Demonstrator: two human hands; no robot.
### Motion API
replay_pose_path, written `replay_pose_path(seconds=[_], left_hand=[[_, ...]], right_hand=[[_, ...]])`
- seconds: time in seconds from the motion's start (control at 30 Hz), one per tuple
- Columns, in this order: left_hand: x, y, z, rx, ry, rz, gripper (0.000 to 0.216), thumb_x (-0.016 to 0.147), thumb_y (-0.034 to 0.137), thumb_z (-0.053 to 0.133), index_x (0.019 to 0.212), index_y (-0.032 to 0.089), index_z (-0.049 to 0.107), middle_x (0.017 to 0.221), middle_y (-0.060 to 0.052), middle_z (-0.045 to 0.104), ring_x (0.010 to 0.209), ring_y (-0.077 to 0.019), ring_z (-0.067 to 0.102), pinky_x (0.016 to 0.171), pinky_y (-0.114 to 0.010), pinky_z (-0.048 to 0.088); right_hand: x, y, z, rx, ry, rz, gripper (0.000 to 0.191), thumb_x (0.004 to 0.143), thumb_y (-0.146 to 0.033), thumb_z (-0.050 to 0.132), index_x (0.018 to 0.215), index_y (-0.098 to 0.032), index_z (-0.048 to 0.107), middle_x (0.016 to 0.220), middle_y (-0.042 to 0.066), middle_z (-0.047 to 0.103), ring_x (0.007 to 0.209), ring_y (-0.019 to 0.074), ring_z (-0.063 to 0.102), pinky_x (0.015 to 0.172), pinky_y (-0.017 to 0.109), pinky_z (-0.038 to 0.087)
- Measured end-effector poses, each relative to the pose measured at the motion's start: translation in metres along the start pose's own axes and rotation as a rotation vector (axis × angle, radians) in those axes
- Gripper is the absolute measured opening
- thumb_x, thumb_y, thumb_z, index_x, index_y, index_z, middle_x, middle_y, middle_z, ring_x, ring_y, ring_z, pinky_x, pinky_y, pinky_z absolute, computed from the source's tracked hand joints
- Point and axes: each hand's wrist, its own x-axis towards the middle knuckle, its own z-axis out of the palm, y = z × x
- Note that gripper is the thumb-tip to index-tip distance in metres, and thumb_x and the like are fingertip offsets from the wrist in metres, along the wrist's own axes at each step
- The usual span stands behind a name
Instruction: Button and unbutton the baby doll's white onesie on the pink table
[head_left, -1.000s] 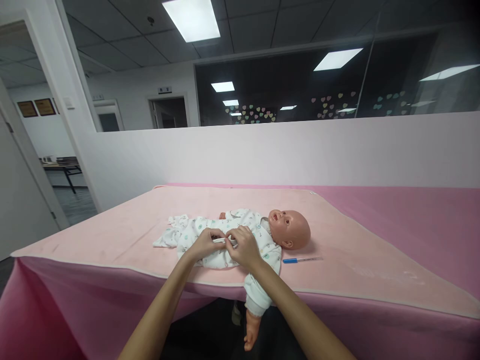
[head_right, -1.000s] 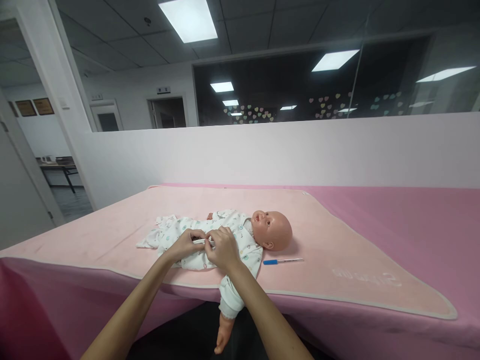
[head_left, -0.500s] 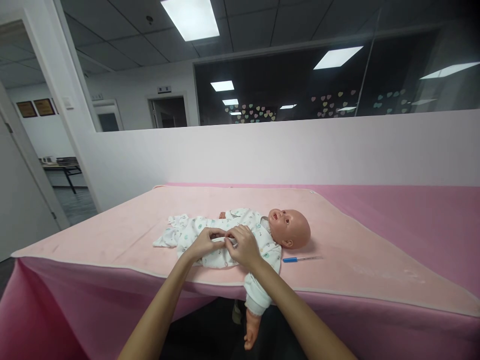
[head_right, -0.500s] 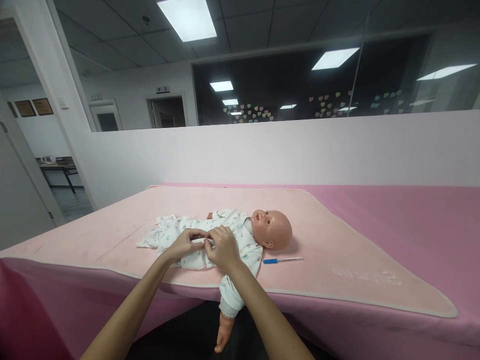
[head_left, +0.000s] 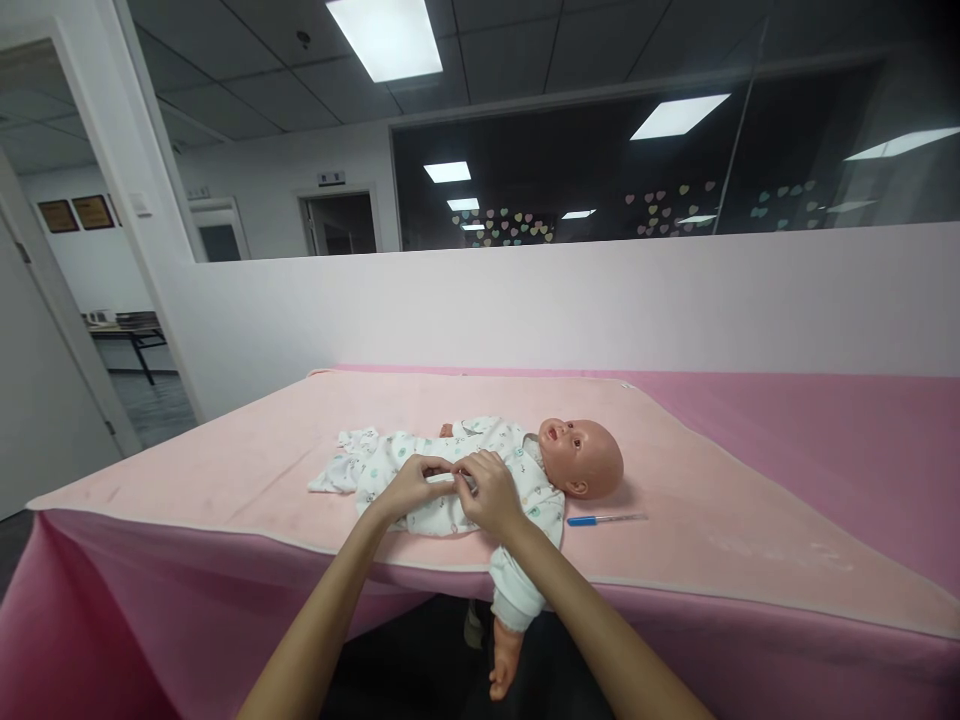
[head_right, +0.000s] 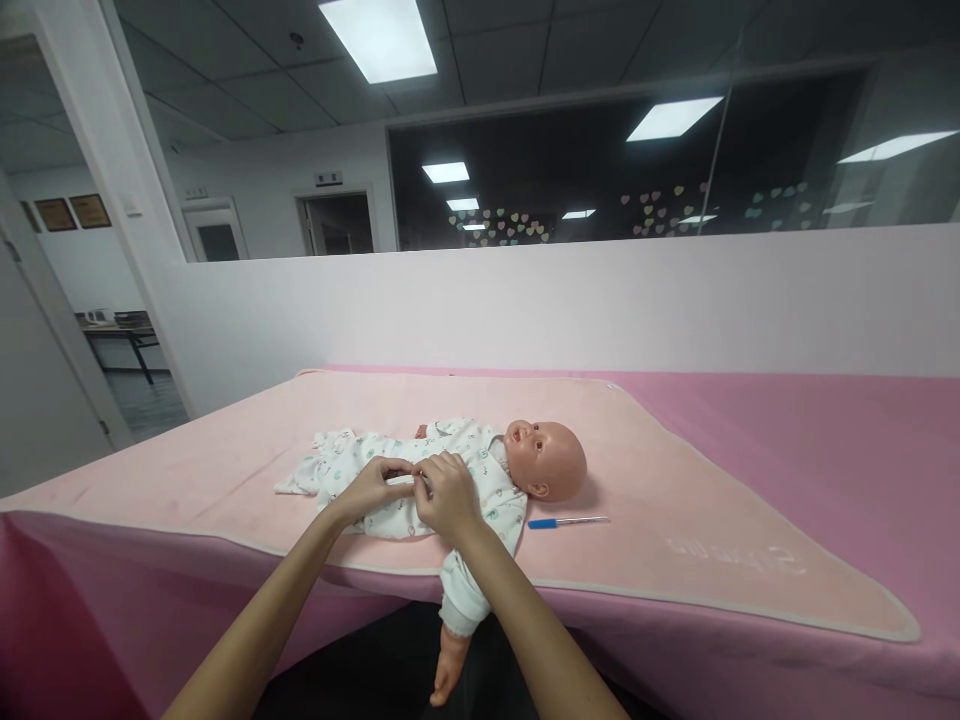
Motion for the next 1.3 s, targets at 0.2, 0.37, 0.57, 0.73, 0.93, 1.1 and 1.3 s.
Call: replay_pose_path(seconds=[0.2, 0.37, 0.57, 0.73, 0.93, 1.1, 1.3], left_hand=[[0.0, -0.003, 0.0, -0.044, 0.013, -0.032, 0.024, 0.067, 0.028, 0.063, 0.087, 0.015, 0.067, 0.087, -0.005, 0.067, 0.085, -0.0198, 0.06, 0.079, -0.03, 0.046], [0.001, -0.008, -0.001, -0.054, 0.039, -0.046, 0.022, 0.065, 0.024, 0.064, 0.085, 0.015, 0.067, 0.086, -0.005, 0.067, 0.082, -0.0194, 0.06, 0.076, -0.028, 0.046], [0.003, -0.01, -0.003, -0.088, 0.037, -0.031, 0.023, 0.068, 0.022, 0.061, 0.089, 0.015, 0.067, 0.086, -0.006, 0.067, 0.081, -0.019, 0.06, 0.072, -0.028, 0.045], [0.005, -0.013, -0.005, -0.111, 0.036, -0.029, 0.02, 0.07, 0.02, 0.058, 0.087, 0.014, 0.066, 0.082, -0.006, 0.066, 0.079, -0.0179, 0.059, 0.072, -0.027, 0.044], [0.005, -0.017, -0.003, -0.142, 0.048, -0.031, 0.023, 0.069, 0.016, 0.057, 0.091, 0.014, 0.062, 0.083, -0.005, 0.064, 0.08, -0.0175, 0.059, 0.073, -0.027, 0.044], [0.005, -0.016, -0.002, -0.173, 0.057, -0.029, 0.019, 0.068, 0.015, 0.056, 0.087, 0.015, 0.059, 0.082, -0.004, 0.062, 0.079, -0.0162, 0.059, 0.072, -0.027, 0.043], [0.005, -0.014, -0.001, -0.192, 0.062, -0.019, 0.015, 0.068, 0.014, 0.056, 0.083, 0.015, 0.057, 0.078, -0.003, 0.061, 0.075, -0.0152, 0.058, 0.069, -0.026, 0.043]], right_hand=[[0.0, -0.001, -0.001, -0.003, -0.012, -0.012, 0.01, 0.073, -0.013, 0.047, 0.077, -0.019, 0.054, 0.07, 0.002, 0.057, 0.071, 0.016, 0.048, 0.068, 0.029, 0.034], [0.0, -0.001, -0.001, -0.027, -0.019, -0.033, 0.009, 0.073, -0.014, 0.05, 0.079, -0.019, 0.054, 0.073, 0.001, 0.057, 0.072, 0.0156, 0.048, 0.07, 0.029, 0.035], [0.001, 0.001, 0.002, -0.078, -0.01, -0.044, 0.008, 0.077, -0.017, 0.048, 0.08, -0.019, 0.055, 0.074, 0.003, 0.057, 0.074, 0.0164, 0.05, 0.07, 0.029, 0.036], [0.0, 0.001, 0.002, -0.051, -0.017, -0.027, 0.009, 0.076, -0.016, 0.049, 0.082, -0.019, 0.056, 0.075, 0.002, 0.058, 0.075, 0.0163, 0.05, 0.071, 0.03, 0.036], [0.0, 0.002, 0.001, -0.033, -0.035, -0.028, 0.012, 0.074, -0.014, 0.05, 0.083, -0.019, 0.056, 0.076, 0.002, 0.058, 0.076, 0.0163, 0.05, 0.072, 0.03, 0.036], [0.0, 0.002, 0.003, -0.041, -0.038, -0.039, 0.013, 0.073, -0.014, 0.05, 0.083, -0.019, 0.056, 0.077, 0.003, 0.058, 0.077, 0.0167, 0.05, 0.072, 0.03, 0.037], [0.0, 0.003, 0.005, -0.049, -0.042, -0.057, 0.017, 0.071, -0.012, 0.05, 0.085, -0.02, 0.057, 0.079, 0.003, 0.058, 0.078, 0.0169, 0.05, 0.072, 0.03, 0.037]])
